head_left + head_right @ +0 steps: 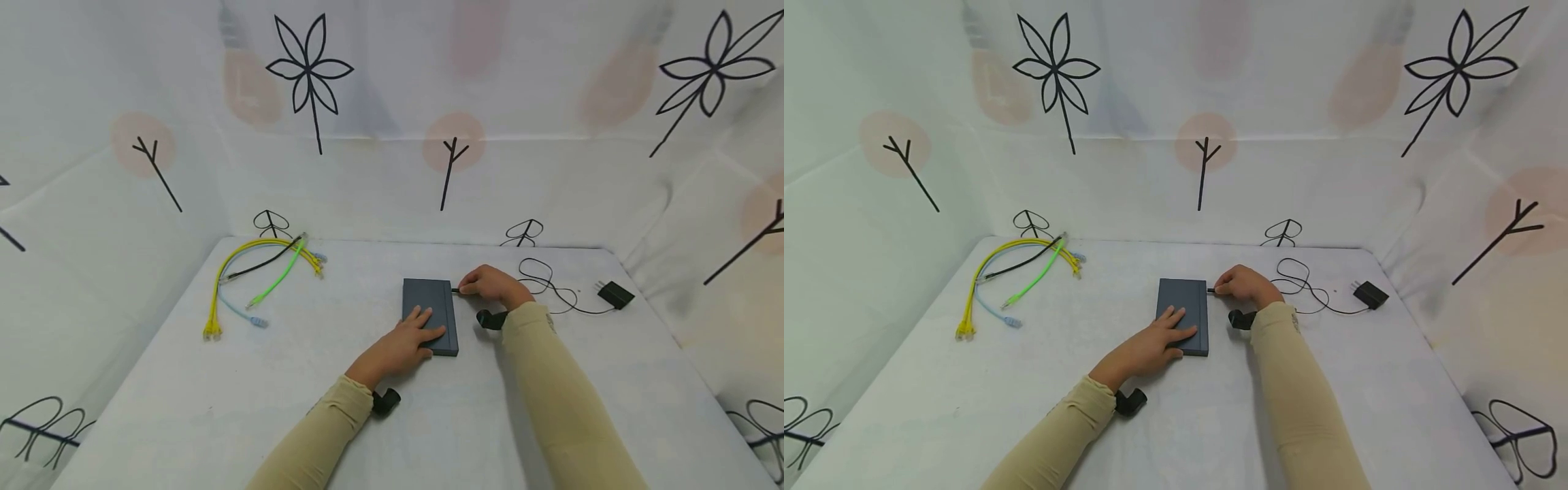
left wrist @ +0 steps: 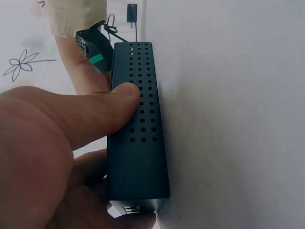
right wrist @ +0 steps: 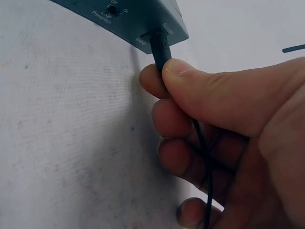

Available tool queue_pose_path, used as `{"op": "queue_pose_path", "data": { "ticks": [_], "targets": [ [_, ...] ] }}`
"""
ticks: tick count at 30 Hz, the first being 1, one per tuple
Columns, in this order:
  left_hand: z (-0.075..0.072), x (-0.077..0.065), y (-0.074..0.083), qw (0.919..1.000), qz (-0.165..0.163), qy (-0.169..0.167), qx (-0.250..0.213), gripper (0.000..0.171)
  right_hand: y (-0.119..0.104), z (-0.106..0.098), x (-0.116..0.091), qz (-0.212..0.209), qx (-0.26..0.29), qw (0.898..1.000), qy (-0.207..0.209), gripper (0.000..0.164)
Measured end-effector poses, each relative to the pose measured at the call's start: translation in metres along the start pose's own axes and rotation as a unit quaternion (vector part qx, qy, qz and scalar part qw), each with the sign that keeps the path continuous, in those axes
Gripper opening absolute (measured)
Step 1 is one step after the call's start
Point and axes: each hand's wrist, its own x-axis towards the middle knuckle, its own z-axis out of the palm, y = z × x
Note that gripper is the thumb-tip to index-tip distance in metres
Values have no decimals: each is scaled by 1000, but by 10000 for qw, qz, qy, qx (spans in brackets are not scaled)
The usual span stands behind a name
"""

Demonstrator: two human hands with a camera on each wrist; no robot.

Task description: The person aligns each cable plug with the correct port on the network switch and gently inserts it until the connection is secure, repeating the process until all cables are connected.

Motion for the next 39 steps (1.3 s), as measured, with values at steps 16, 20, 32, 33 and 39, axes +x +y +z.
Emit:
{"op": "queue_pose_path", "data": {
  "ticks": [16, 20, 32, 33, 39],
  "targets": [
    [-2, -3, 2, 9999, 106, 46, -35, 51, -5, -3, 0, 158, -40, 9998, -108, 28],
    [-1, -4, 2, 9998, 148, 120, -89, 51, -9, 1, -5, 123, -135, 9997, 136, 27],
    [1, -5, 0, 9998, 91, 100, -146, 52, -21, 25, -24, 4, -506, 9944, 930, 29],
    [1, -5, 0, 9998, 95, 118, -151, 52, -22, 27, -25, -54, -555, 9939, 953, 31],
    [-1, -6, 2, 9997, 54, 215, -143, 51, -29, 30, -32, -165, -683, 9928, 967, 37]
  ]
}}
